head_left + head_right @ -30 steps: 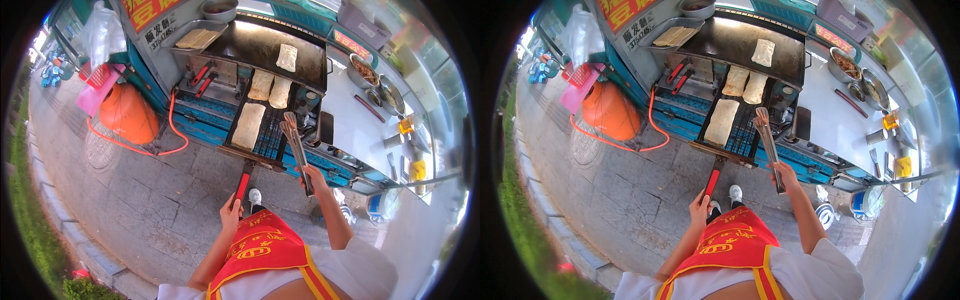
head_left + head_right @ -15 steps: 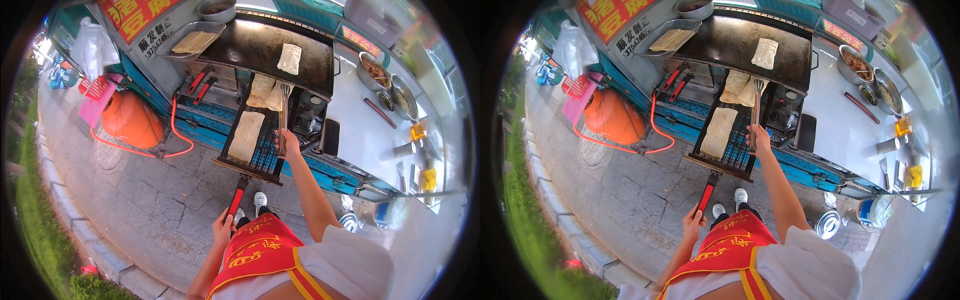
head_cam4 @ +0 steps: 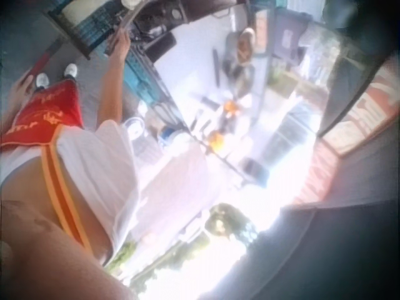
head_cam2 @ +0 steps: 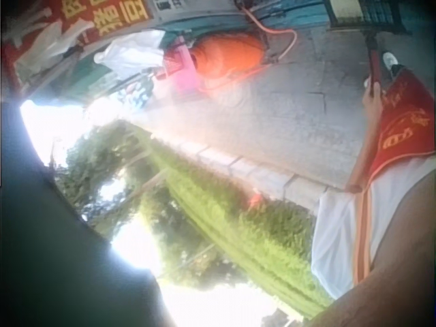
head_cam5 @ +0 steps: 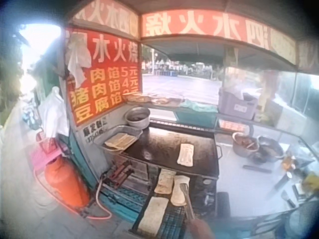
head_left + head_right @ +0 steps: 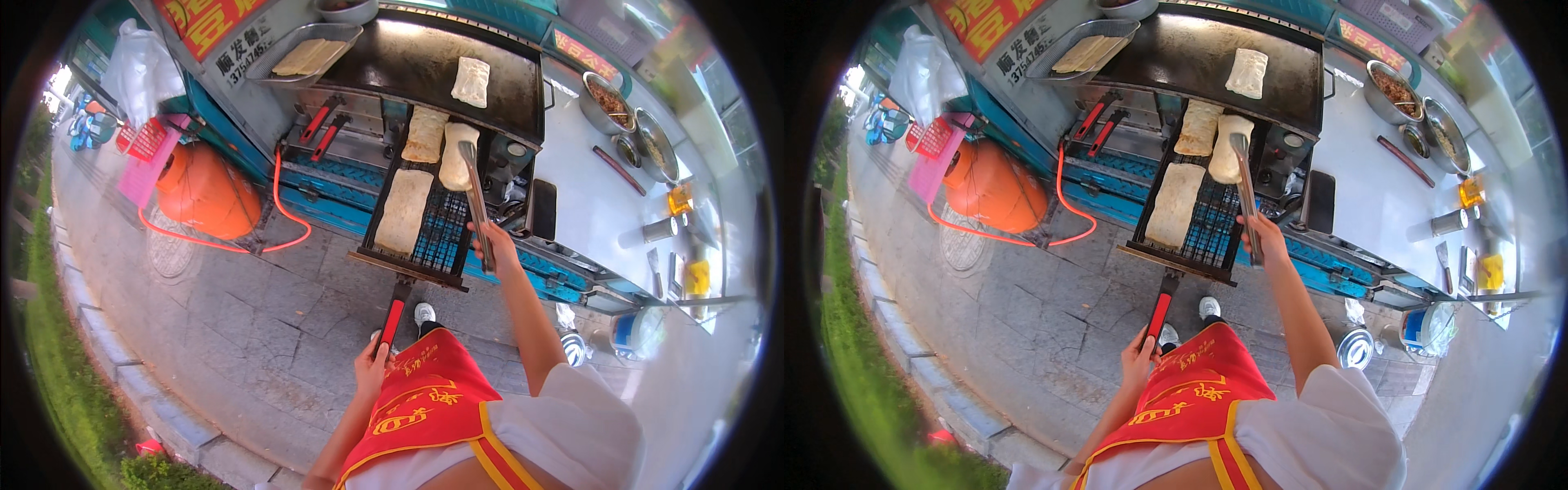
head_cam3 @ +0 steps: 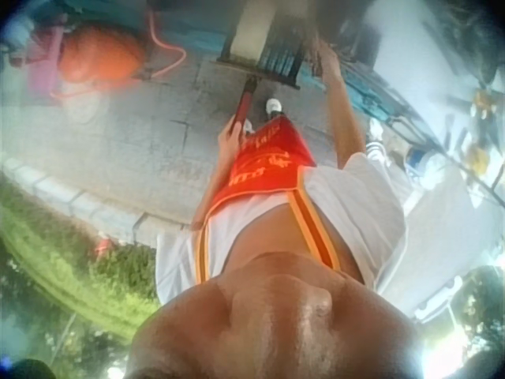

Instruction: The person prepares dough by kneading it on a table, stretching it, and placing it onto a hot flat-top grill. They also use tongs to manage items on a lower rack of the grill.

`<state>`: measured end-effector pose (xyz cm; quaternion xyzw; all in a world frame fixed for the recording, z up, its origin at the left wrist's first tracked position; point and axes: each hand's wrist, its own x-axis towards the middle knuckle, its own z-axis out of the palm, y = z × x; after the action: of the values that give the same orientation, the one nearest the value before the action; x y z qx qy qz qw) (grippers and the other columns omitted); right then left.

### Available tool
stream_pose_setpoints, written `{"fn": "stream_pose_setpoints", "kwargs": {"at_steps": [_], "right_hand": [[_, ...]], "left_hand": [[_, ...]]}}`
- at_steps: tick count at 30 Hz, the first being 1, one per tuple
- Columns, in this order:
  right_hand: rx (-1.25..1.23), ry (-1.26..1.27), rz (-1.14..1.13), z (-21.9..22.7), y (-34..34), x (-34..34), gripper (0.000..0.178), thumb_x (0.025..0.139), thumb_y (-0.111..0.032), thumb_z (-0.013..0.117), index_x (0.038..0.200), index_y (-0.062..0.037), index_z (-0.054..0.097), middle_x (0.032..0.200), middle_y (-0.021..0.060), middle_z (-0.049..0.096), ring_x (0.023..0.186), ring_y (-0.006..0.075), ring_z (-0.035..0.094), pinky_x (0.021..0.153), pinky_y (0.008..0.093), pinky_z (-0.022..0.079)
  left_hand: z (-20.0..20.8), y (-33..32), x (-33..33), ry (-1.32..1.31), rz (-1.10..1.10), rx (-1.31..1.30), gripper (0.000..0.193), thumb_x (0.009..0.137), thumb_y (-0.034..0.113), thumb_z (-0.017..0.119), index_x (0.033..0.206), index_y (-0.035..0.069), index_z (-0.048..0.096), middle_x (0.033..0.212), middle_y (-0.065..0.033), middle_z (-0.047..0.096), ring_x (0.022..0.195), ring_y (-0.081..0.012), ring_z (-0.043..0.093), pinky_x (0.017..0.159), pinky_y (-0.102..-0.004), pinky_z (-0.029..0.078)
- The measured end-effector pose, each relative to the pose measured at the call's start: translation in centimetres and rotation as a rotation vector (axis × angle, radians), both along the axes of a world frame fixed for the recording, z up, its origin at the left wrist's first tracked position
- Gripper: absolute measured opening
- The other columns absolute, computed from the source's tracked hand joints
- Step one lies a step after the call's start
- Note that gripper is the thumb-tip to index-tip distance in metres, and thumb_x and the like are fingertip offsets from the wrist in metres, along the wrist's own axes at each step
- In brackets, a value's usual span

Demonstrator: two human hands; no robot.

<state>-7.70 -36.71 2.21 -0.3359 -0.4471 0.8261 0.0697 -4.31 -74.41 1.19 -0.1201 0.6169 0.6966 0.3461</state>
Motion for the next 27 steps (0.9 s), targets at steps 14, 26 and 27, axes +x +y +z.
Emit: {"fn": "stream_pose_setpoints", "kwargs": {"at_steps": [14, 26, 27], "right_hand": [[-0.069, -0.232, 0.998, 8.0, 19.0, 2.8, 0.043, 0.086, -0.018, 0.063, 0.123, 0.0028, 0.055, 0.079, 0.0094, 0.063, 0.055, 0.0096, 0.052, 0.044, 0.0232, 0.042], [1.036, -0.264, 1.809, 17.6, 29.0, -24.3, 0.061, 0.077, -0.023, 0.067, 0.133, -0.0061, 0.051, 0.082, 0.0030, 0.064, 0.057, 0.0093, 0.056, 0.052, 0.0253, 0.047], [1.183, -0.286, 1.799, 18.5, 29.1, -24.9, 0.063, 0.075, -0.023, 0.069, 0.133, -0.0047, 0.051, 0.084, 0.0078, 0.066, 0.062, 0.0144, 0.060, 0.060, 0.0288, 0.050]], "left_hand": [[-0.3, 1.6, 0.8, -0.047, 0.227, -0.118, 0.036, 0.094, 0.019, 0.056, 0.126, 0.003, 0.057, 0.068, -0.0024, 0.060, 0.053, -0.0080, 0.052, 0.050, -0.0212, 0.043], [1.0, 3.1, 3.1, -0.097, 0.310, -0.273, 0.036, 0.092, 0.019, 0.056, 0.124, 0.002, 0.059, 0.067, -0.0032, 0.060, 0.051, -0.0087, 0.052, 0.048, -0.0222, 0.041], [1.0, 3.3, 3.0, -0.094, 0.315, -0.268, 0.036, 0.092, 0.019, 0.056, 0.124, 0.002, 0.059, 0.068, -0.0031, 0.059, 0.051, -0.0087, 0.051, 0.048, -0.0222, 0.041]]}}
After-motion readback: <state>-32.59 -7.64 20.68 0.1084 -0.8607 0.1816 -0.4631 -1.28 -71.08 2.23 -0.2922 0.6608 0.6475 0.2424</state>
